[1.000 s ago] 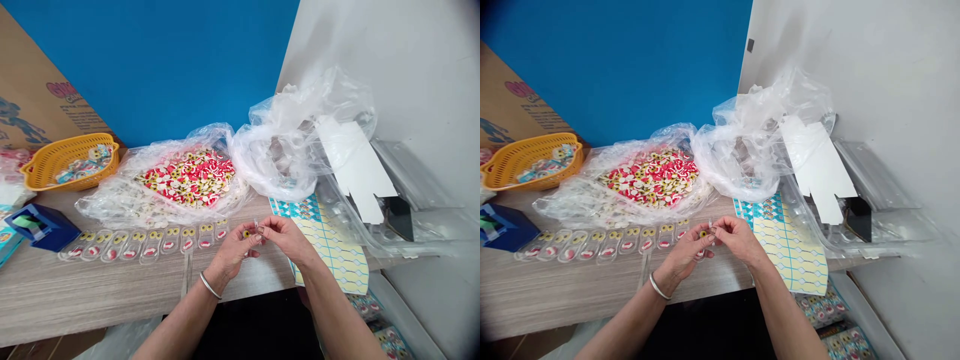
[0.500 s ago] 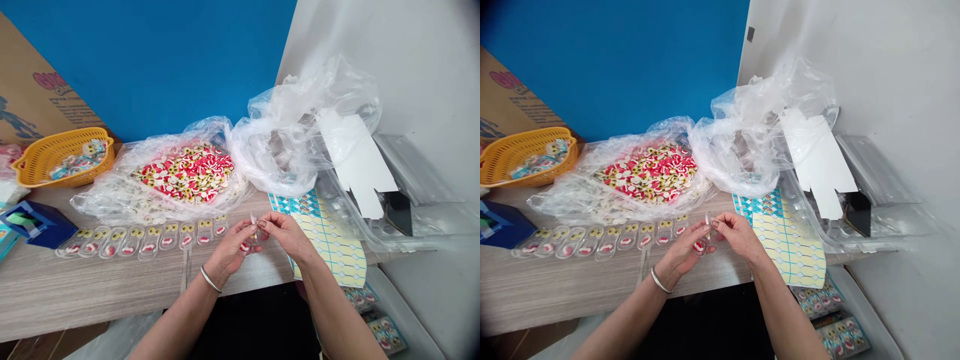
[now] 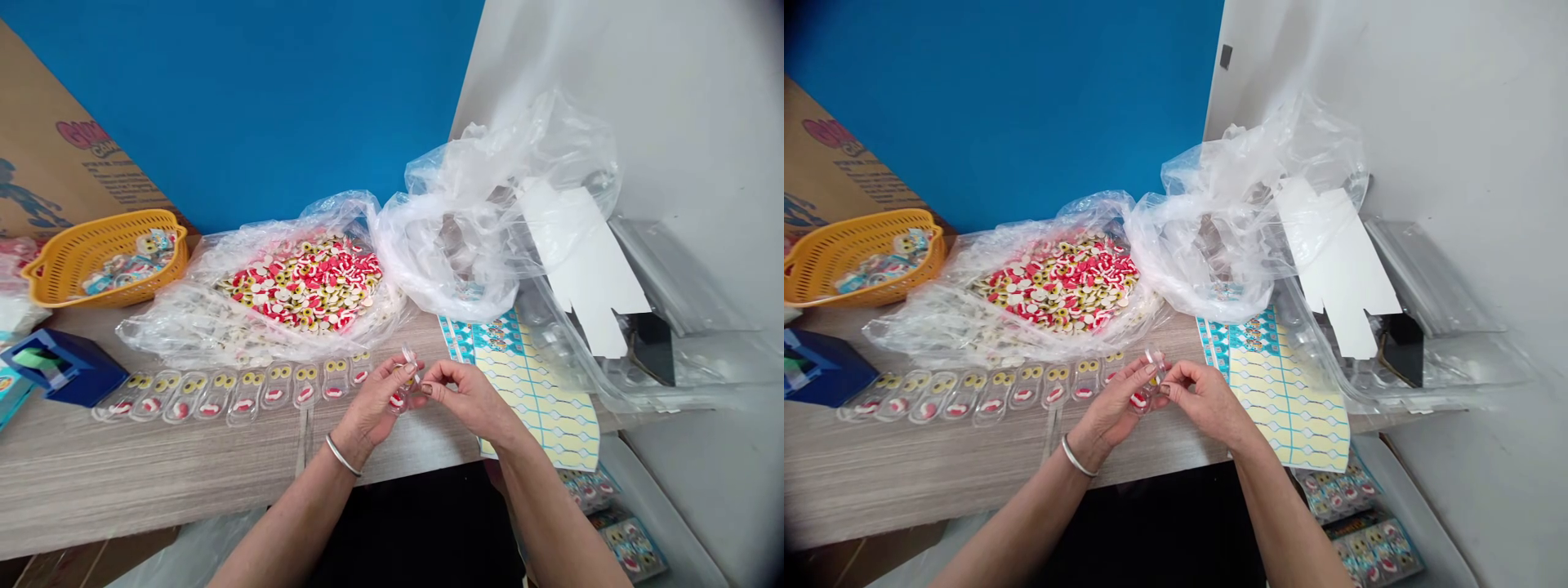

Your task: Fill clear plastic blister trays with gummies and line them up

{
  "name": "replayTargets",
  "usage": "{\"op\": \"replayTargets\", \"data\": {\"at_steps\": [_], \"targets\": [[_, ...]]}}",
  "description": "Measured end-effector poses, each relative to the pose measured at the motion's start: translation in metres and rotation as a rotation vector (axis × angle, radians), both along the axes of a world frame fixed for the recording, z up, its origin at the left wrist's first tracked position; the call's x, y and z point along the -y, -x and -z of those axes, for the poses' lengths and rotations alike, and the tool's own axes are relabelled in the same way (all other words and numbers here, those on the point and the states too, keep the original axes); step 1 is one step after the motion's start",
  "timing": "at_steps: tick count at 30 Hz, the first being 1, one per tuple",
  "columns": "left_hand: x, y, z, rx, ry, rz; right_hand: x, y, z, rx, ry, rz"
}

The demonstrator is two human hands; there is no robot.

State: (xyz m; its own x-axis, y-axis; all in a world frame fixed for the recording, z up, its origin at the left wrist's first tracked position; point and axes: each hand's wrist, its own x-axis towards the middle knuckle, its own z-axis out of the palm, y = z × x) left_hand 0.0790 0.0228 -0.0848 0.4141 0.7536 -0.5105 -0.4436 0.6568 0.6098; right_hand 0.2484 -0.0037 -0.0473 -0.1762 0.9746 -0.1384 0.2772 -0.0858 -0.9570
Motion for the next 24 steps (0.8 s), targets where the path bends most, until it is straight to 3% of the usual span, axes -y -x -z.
{"op": "replayTargets", "data": {"at_steps": [4, 9, 11, 18, 24], "targets": [[-0.001, 0.002, -0.001, 0.015, -0.011, 0.008, -0.001, -0.003, 0.004, -0.016, -0.003, 0.012], [-0.002, 0.007, -0.001, 0.128, -0.051, 0.126, -0.009, -0.007, 0.018, -0.029, -0.027, 0.235], [-0.002, 0.008, -0.001, 0.163, -0.071, 0.177, -0.014, -0.007, 0.021, -0.042, -0.007, 0.262], [-0.003, 0.011, -0.003, 0.320, 0.034, 0.276, -0.021, -0.007, 0.018, -0.481, 0.136, 0.140], [0.003, 0.009, -0.001, 0.388, 0.095, 0.257, -0.025, -0.006, 0.031, -0.700, 0.157, 0.006]]}}
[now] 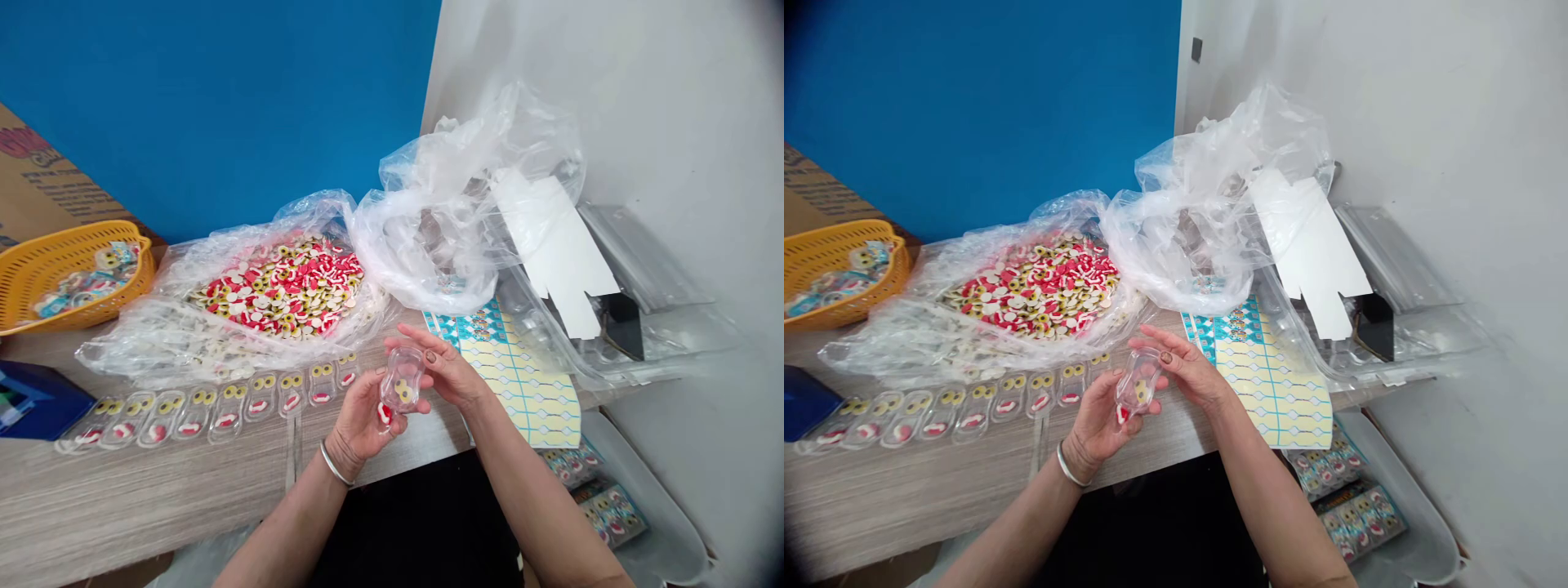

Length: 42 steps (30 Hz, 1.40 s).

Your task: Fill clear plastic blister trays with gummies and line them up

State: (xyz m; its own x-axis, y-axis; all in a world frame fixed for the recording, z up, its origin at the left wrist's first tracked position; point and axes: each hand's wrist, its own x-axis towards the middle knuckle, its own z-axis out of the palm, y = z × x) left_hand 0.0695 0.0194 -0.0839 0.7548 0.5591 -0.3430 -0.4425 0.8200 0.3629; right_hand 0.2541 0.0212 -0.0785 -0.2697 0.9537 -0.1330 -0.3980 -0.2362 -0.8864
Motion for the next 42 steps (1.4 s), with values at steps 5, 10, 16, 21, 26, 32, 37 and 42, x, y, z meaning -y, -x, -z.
{"op": "replayTargets", "data": {"at_steps": [5, 10, 16, 21, 26, 32, 37, 42], "targets": [[0.003, -0.004, -0.002, -0.054, -0.011, -0.009, -0.003, 0.008, 0.006, -0.051, 0.060, 0.045], [-0.002, -0.005, -0.003, -0.489, -0.162, -0.187, -0.010, -0.001, -0.002, 0.140, 0.075, 0.237], [-0.001, -0.006, -0.012, -0.743, -0.449, -0.217, -0.013, -0.010, -0.004, 0.472, 0.043, 0.147], [0.003, -0.011, -0.016, -0.683, -0.443, -0.029, -0.011, -0.006, -0.006, 0.628, -0.020, 0.088], [0.004, -0.012, -0.015, -0.621, -0.390, -0.002, -0.010, -0.006, -0.003, 0.590, -0.009, 0.066], [0.004, -0.010, -0.015, -0.579, -0.390, 0.013, -0.008, -0.006, 0.006, 0.522, 0.013, 0.040], [0.003, -0.012, -0.012, -0.598, -0.394, 0.000, -0.007, -0.008, 0.010, 0.518, -0.002, -0.007], [0.003, -0.012, -0.008, -0.626, -0.397, -0.012, -0.005, -0.008, 0.007, 0.523, -0.008, -0.077]]}}
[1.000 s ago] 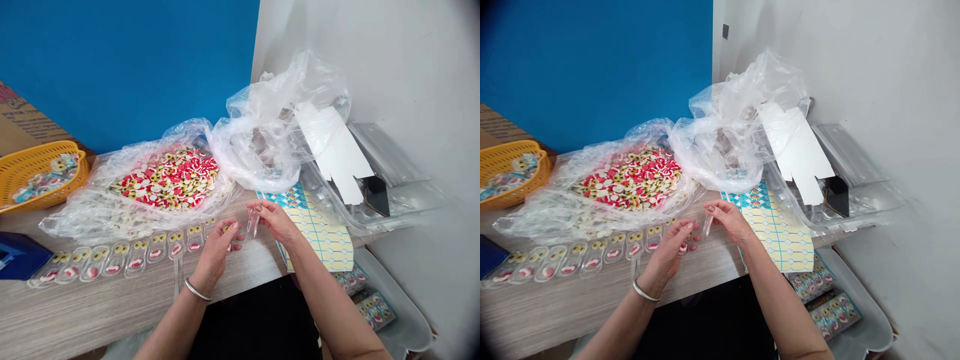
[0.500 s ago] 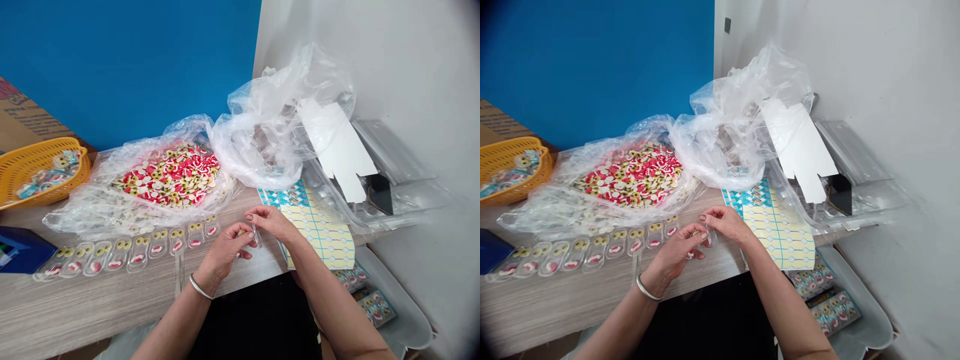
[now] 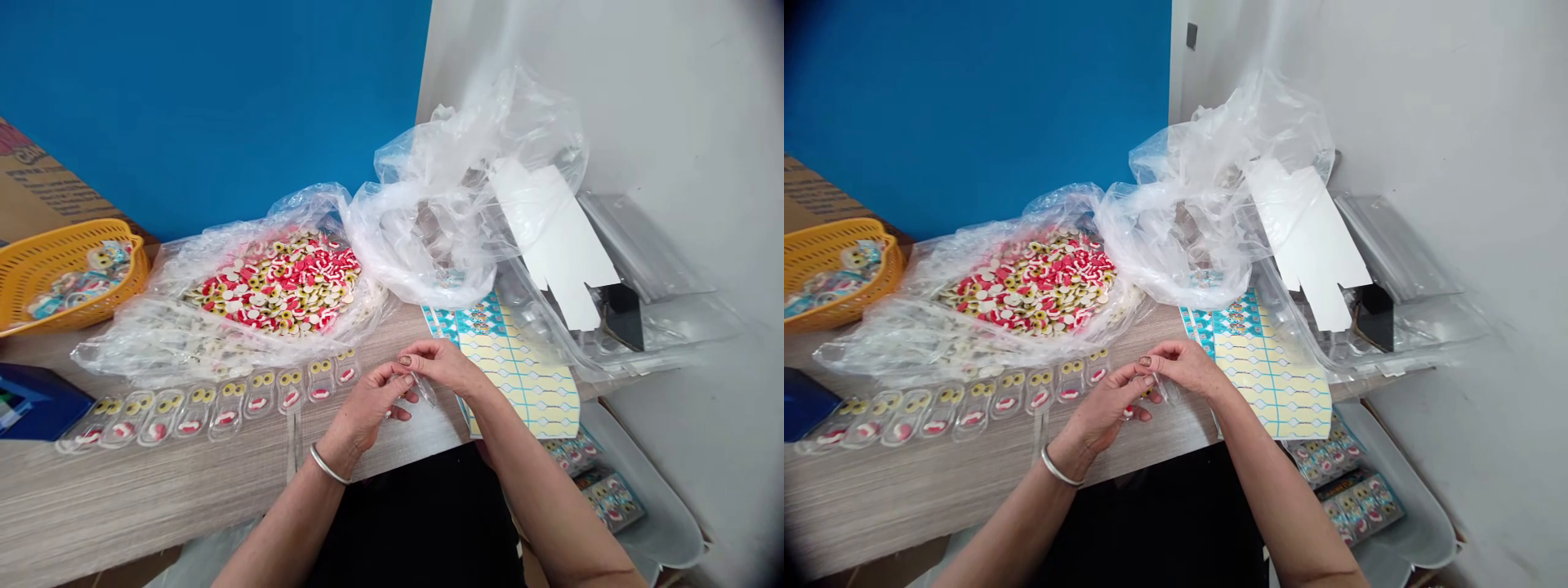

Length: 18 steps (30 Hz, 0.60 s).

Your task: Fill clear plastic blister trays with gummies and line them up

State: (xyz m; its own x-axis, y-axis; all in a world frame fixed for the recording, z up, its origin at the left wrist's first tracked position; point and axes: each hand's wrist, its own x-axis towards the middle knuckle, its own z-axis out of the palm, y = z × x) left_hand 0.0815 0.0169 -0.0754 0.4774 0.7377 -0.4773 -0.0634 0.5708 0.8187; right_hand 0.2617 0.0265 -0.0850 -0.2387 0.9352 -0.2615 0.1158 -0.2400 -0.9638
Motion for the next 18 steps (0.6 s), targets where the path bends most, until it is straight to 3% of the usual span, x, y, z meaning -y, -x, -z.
{"op": "replayTargets", "data": {"at_steps": [18], "targets": [[0.0020, 0.0002, -0.0033, 0.029, -0.034, -0.002, 0.0020, 0.0027, 0.0013, -0.056, 0.033, -0.016]]}}
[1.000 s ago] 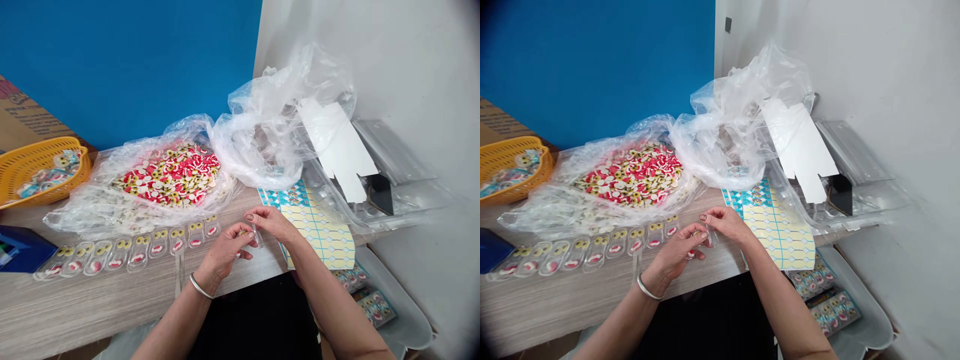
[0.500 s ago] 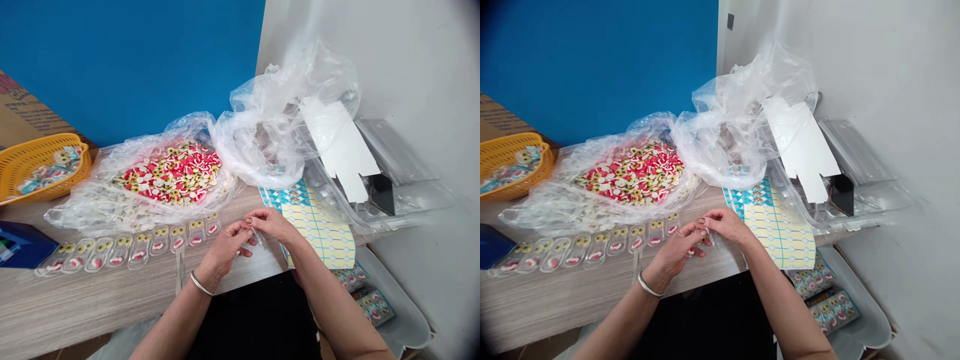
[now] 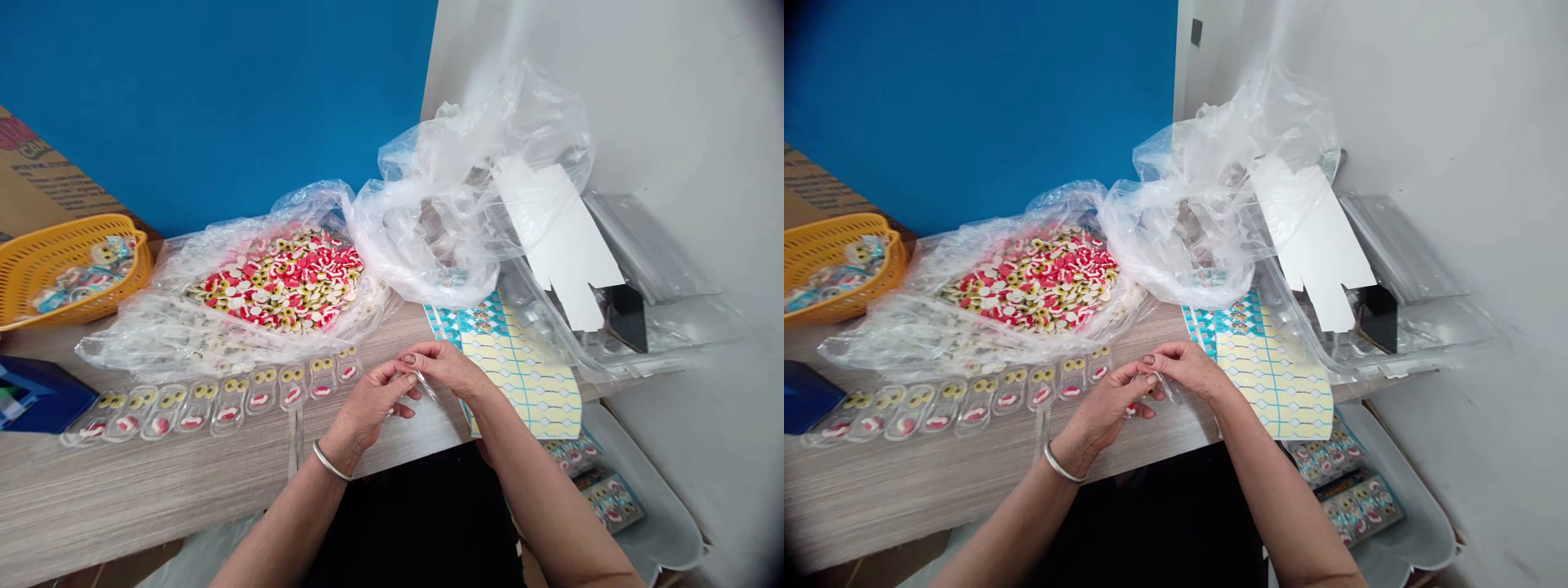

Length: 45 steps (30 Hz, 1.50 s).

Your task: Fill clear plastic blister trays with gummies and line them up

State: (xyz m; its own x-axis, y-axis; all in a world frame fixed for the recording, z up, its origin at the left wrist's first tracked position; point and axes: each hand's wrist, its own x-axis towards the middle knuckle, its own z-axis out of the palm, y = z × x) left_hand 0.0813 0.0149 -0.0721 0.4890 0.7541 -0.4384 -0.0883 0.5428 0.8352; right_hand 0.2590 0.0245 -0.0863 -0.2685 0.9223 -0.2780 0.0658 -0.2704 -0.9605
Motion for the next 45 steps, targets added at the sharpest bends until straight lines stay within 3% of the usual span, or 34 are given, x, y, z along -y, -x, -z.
{"op": "replayTargets", "data": {"at_steps": [4, 10, 14, 18, 19, 21, 23, 25, 29, 33, 37, 45], "targets": [[0.000, -0.002, -0.002, -0.020, 0.005, -0.029, 0.002, 0.002, 0.000, 0.021, -0.003, 0.050], [-0.005, 0.004, 0.002, -0.028, 0.089, -0.136, -0.014, -0.010, -0.004, 0.107, -0.078, 0.327], [-0.009, 0.011, 0.003, 0.039, 0.123, -0.159, -0.062, -0.043, -0.037, 0.177, -0.160, 0.590], [-0.010, 0.013, -0.001, 0.102, 0.142, -0.191, -0.088, -0.063, -0.070, 0.581, -0.418, 0.803], [-0.010, 0.013, -0.002, 0.108, 0.148, -0.197, -0.083, -0.061, -0.072, 0.662, -0.468, 0.771], [-0.009, 0.013, -0.005, 0.120, 0.159, -0.198, -0.063, -0.047, -0.066, 0.650, -0.465, 0.551], [-0.008, 0.013, -0.006, 0.137, 0.167, -0.184, -0.036, -0.027, -0.050, 0.427, -0.323, 0.232], [-0.005, 0.013, -0.007, 0.162, 0.173, -0.159, -0.012, -0.010, -0.033, 0.174, -0.147, 0.096], [0.002, 0.012, -0.006, 0.209, 0.179, -0.123, 0.014, 0.002, -0.016, -0.152, 0.064, 0.246], [0.005, 0.008, -0.002, 0.235, 0.264, -0.217, 0.023, 0.002, -0.017, -0.276, 0.081, 0.388], [0.005, 0.005, 0.000, 0.347, 0.366, -0.295, 0.036, 0.020, -0.018, -0.161, -0.023, 0.413], [0.009, 0.009, 0.000, 0.432, 0.387, -0.352, 0.045, 0.051, -0.012, 0.072, -0.140, 0.327]]}}
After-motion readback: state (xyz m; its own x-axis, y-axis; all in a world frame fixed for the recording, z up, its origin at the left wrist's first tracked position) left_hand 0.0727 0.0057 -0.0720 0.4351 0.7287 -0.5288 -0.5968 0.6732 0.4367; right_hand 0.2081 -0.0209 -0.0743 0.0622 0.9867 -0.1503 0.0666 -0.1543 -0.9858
